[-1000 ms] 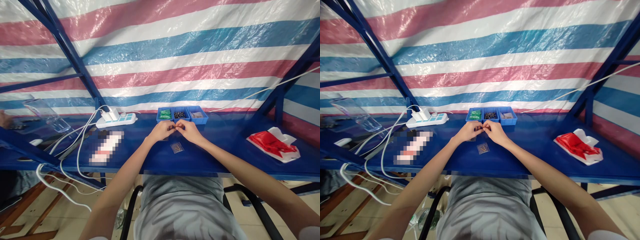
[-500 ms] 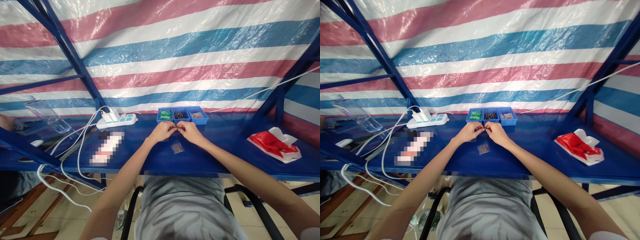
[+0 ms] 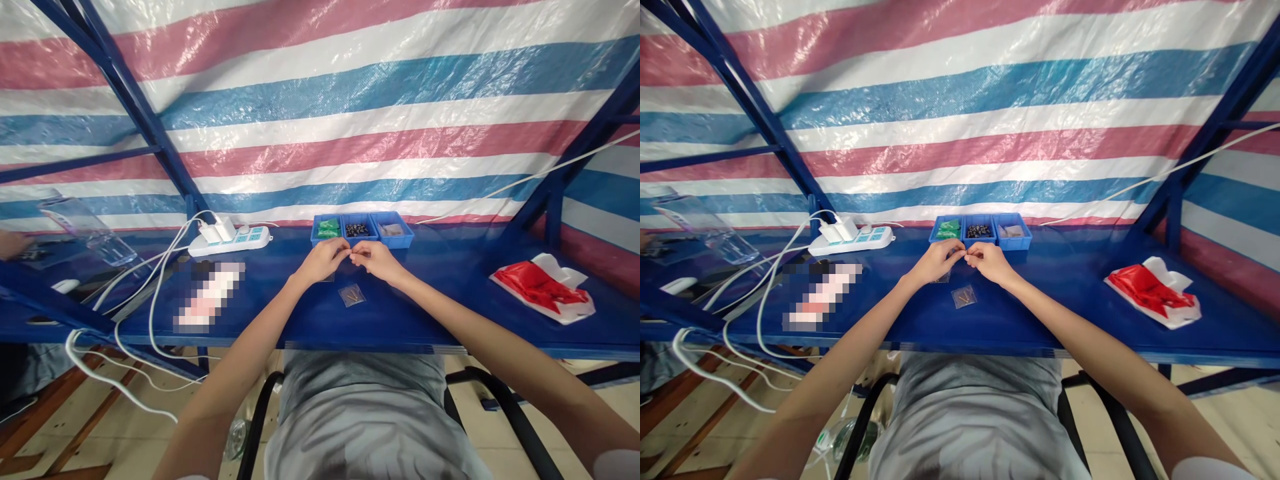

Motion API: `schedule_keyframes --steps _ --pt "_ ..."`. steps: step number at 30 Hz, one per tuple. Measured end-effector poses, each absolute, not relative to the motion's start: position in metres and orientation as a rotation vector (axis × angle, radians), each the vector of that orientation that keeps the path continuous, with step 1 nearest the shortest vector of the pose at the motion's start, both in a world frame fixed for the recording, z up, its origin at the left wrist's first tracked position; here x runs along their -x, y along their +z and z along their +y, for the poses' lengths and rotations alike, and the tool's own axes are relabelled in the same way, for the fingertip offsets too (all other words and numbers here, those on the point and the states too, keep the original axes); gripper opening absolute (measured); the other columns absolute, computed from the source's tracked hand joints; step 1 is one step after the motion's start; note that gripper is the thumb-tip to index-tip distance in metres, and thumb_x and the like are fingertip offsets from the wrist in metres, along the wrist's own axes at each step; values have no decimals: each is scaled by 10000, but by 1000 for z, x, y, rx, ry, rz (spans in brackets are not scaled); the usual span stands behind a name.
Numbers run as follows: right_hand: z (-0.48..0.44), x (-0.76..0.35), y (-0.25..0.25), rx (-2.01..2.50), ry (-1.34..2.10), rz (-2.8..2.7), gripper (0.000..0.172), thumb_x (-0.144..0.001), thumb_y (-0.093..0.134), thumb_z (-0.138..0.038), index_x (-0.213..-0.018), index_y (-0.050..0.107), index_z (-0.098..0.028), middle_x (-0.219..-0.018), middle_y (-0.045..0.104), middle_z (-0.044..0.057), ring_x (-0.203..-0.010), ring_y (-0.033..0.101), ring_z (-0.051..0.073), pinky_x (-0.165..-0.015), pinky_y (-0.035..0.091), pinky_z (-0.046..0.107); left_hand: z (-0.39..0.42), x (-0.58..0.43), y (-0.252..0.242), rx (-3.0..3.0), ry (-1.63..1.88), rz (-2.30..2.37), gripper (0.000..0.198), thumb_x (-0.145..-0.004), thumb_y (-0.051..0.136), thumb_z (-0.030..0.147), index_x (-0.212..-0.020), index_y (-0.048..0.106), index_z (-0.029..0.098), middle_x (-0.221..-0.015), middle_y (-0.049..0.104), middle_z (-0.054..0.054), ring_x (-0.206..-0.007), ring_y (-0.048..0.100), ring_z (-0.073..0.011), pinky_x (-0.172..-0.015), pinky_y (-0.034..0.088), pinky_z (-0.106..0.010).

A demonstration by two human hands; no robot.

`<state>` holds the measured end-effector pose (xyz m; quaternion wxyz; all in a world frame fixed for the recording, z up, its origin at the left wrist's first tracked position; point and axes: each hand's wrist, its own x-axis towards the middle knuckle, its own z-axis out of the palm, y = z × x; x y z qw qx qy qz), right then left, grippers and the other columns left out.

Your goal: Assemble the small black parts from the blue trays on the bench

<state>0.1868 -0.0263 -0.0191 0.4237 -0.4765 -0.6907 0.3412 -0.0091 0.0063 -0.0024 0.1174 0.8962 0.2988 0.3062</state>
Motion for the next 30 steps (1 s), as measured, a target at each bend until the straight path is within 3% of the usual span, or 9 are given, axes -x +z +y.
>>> schedule_keyframes --steps 7,16,25,30 --pt "-27 -187 -20 1206 920 -1652 203 -833 661 -382 -865 673 -181 -714 675 31 -630 610 156 -476 424 226 2 10 0 -2703 823 914 244 -969 548 369 -1112 635 190 -1010 656 -59 -790 600 -166 -718 461 -279" --pt "-28 -189 -12 1245 440 -1952 307 -971 511 -329 -718 617 -191 -718 703 41 -701 652 185 -681 448 278 3 9 -1 -2812 807 907 315 -1063 389 372 -1112 646 198 -1060 653 -75 -936 626 -194 -818 469 -290" --pt "-28 -192 -9 1113 328 -2054 88 -916 584 -228 -872 648 -188 -811 710 31 -738 633 179 -708 426 281 6 7 -4 -2637 824 864 382 -1072 335 352 -929 637 167 -857 645 -60 -779 603 -169 -732 454 -282" --pt "-31 -194 -6 1209 177 -2132 155 -980 513 -226 -884 629 -193 -834 705 43 -755 628 183 -692 384 272 5 3 -5 -2476 833 862 389 -1055 371 380 -822 602 171 -748 632 -31 -705 590 -154 -695 451 -278"
